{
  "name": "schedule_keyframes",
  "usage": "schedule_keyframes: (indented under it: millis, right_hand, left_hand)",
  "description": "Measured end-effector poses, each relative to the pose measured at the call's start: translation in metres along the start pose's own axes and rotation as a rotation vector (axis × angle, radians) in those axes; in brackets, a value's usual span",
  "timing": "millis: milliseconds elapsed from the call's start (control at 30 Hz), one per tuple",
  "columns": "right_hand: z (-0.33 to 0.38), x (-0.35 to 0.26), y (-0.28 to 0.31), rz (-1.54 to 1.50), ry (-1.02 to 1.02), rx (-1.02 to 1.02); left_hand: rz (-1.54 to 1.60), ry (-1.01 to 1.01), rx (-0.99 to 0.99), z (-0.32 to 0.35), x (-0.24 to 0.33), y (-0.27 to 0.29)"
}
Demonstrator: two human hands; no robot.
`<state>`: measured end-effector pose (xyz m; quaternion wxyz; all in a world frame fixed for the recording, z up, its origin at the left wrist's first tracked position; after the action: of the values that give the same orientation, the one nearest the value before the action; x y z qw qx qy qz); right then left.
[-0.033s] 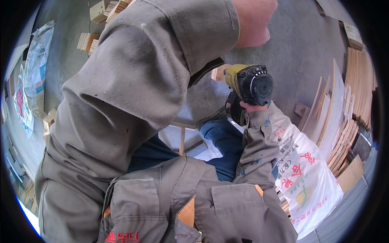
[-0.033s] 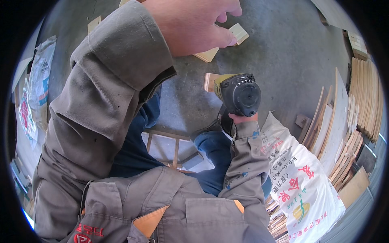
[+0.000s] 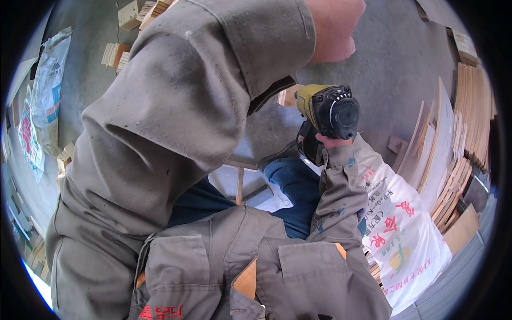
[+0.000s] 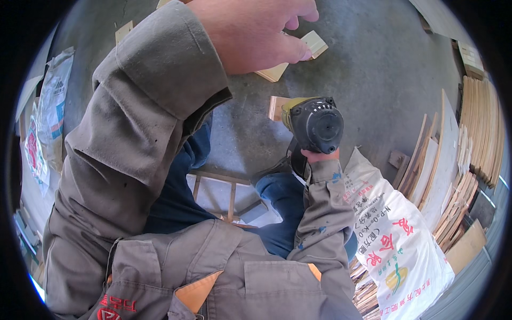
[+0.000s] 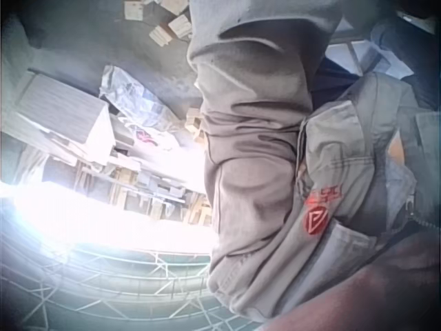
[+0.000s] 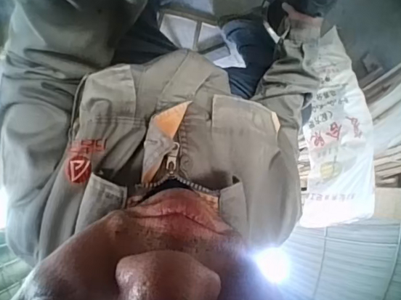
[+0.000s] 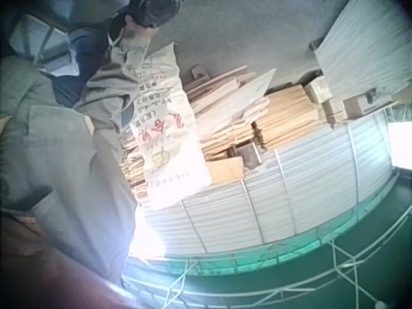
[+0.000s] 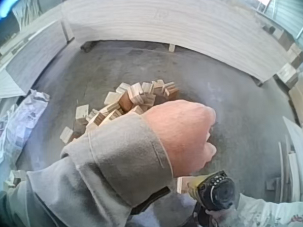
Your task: The person sits on the floor and repeatedly picks up small wooden blocks, uses a nail gun to fasten them, and places the finished pieces into a growing pile. The process is repetitive and involves handling the blocks one at a time.
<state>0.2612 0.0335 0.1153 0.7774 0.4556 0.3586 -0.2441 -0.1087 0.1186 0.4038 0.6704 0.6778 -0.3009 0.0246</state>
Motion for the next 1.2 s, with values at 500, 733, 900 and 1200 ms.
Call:
schedule_keyframes:
  millis: [500,733,900,1200]
  right_hand:
    - [0.028,0.035,0.051,0.392,-0.231,0.079]
    - [0.055,0.106,0.044,0.009,-0.591,0.164]
    - [0.06,0.085,0.03,0.176,-0.664,0.234]
    - [0.04,0.056,0.034,0.134,-0.757,0.178]
  left_hand:
    - [0.006,0.089,-0.155,-0.013,0.005,-0.005]
    - [-0.031,0.007,-0.093,-0.012,0.009,-0.021]
    - [0.009,0.035,-0.088,-0.015,-0.004,-0.048]
    - [-0.126,0.054,-0.254,-0.016,-0.015,-0.117]
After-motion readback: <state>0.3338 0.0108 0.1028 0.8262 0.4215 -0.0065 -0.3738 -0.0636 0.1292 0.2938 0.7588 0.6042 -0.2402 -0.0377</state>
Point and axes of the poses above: each hand's wrist, its own z-axis away from the middle knuckle, its own y-axis out of the back of the hand, x = y × z, the point moved 7 cm from there along -z, towards the middle knuckle, and after that the axes turned 14 degrees about -z, right-handed, at the moved point
